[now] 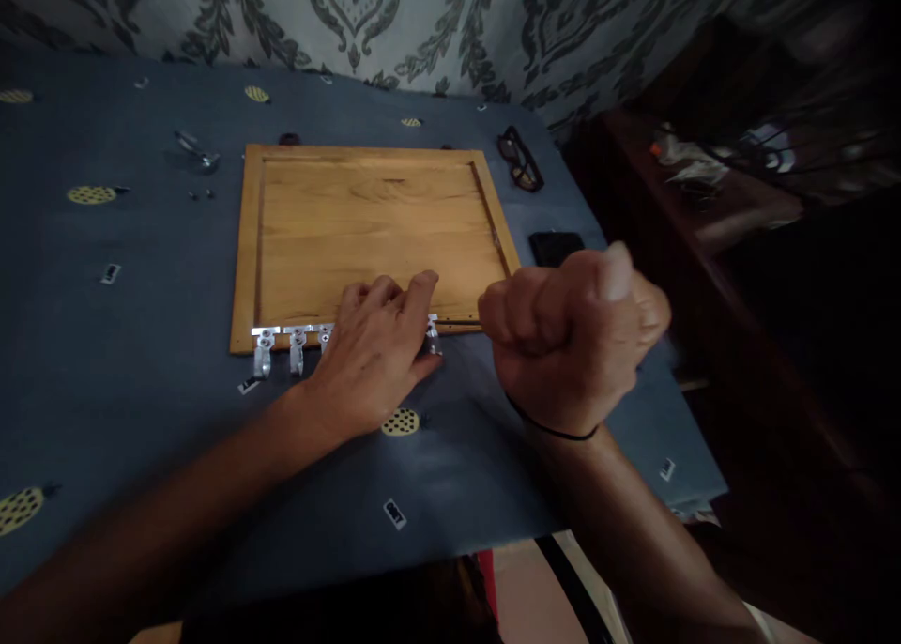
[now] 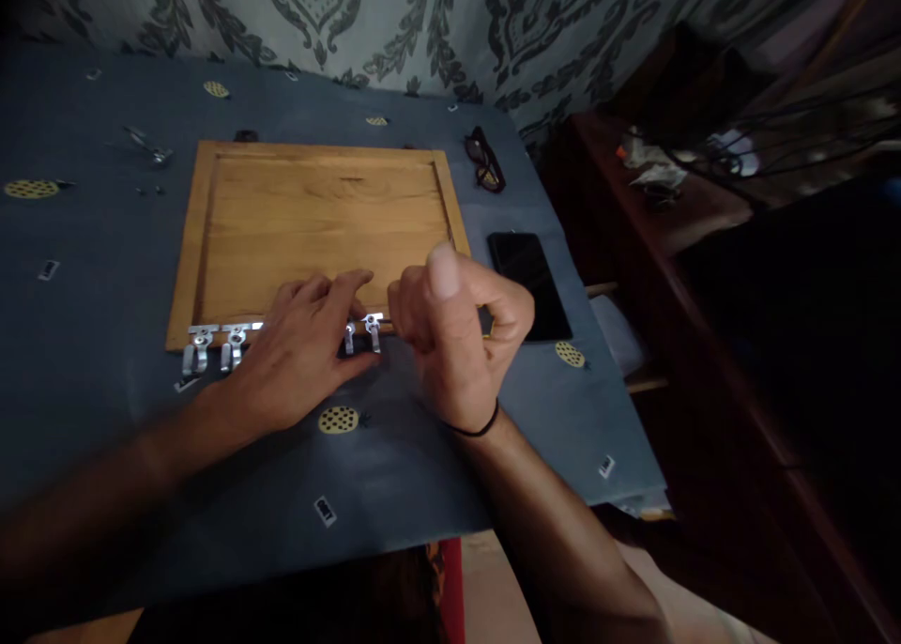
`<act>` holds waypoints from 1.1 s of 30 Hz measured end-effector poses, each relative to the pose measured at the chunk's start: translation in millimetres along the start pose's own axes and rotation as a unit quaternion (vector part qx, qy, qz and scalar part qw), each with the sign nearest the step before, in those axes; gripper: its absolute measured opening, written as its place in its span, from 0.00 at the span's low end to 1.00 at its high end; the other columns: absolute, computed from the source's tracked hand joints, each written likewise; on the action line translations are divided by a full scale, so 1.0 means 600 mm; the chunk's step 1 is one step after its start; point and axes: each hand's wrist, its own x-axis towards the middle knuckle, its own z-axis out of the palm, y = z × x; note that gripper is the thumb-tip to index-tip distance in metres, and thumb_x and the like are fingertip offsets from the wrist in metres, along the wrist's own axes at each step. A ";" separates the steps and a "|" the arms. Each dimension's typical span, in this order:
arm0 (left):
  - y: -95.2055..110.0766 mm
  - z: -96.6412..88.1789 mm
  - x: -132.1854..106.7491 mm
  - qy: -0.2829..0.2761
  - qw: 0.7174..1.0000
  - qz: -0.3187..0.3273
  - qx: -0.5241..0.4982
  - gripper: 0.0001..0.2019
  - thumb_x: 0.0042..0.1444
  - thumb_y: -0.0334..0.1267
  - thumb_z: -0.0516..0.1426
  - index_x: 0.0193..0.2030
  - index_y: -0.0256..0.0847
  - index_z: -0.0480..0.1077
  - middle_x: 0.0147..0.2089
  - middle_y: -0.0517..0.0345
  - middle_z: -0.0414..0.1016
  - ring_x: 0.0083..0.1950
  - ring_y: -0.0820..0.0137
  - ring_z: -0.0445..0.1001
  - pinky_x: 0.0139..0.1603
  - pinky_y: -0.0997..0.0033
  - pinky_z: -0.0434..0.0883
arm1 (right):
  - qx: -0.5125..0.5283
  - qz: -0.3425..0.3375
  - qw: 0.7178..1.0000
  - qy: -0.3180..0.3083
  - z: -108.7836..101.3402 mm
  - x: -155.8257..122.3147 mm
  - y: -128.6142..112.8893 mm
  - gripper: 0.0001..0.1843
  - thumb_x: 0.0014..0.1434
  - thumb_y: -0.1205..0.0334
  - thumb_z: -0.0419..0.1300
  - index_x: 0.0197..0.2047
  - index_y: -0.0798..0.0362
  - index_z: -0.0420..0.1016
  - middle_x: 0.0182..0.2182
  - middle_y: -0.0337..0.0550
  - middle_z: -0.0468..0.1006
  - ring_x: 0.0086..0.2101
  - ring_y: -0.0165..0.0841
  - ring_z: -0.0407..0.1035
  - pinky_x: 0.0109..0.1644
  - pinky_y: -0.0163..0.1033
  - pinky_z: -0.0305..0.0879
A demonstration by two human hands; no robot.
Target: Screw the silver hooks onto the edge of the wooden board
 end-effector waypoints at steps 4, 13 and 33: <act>0.001 0.000 0.002 -0.013 1.000 -0.014 0.000 0.33 0.58 0.38 0.67 0.65 0.36 0.58 0.49 0.52 0.81 0.56 0.54 0.72 0.57 0.54 0.65 | 0.043 -0.019 0.999 0.020 0.015 0.012 0.005 0.31 0.68 0.57 0.61 0.18 0.51 0.50 0.13 0.28 0.41 0.13 0.21 0.37 0.14 0.35 0.37; 0.004 -0.003 0.004 -0.030 0.999 -0.015 0.000 0.32 0.59 0.38 0.66 0.65 0.36 0.58 0.51 0.51 0.81 0.57 0.54 0.72 0.57 0.54 0.64 | 0.042 0.024 0.999 0.019 0.023 0.011 0.007 0.33 0.65 0.54 0.64 0.17 0.54 0.50 0.12 0.29 0.47 0.13 0.19 0.39 0.16 0.33 0.39; 0.005 -0.007 0.006 -0.037 0.999 -0.006 0.018 0.26 0.60 0.38 0.65 0.61 0.36 0.60 0.45 0.50 0.80 0.55 0.53 0.72 0.55 0.55 0.65 | -0.030 0.083 0.996 0.012 0.028 0.030 0.015 0.33 0.62 0.43 0.65 0.18 0.48 0.51 0.15 0.30 0.46 0.16 0.27 0.40 0.19 0.39 0.44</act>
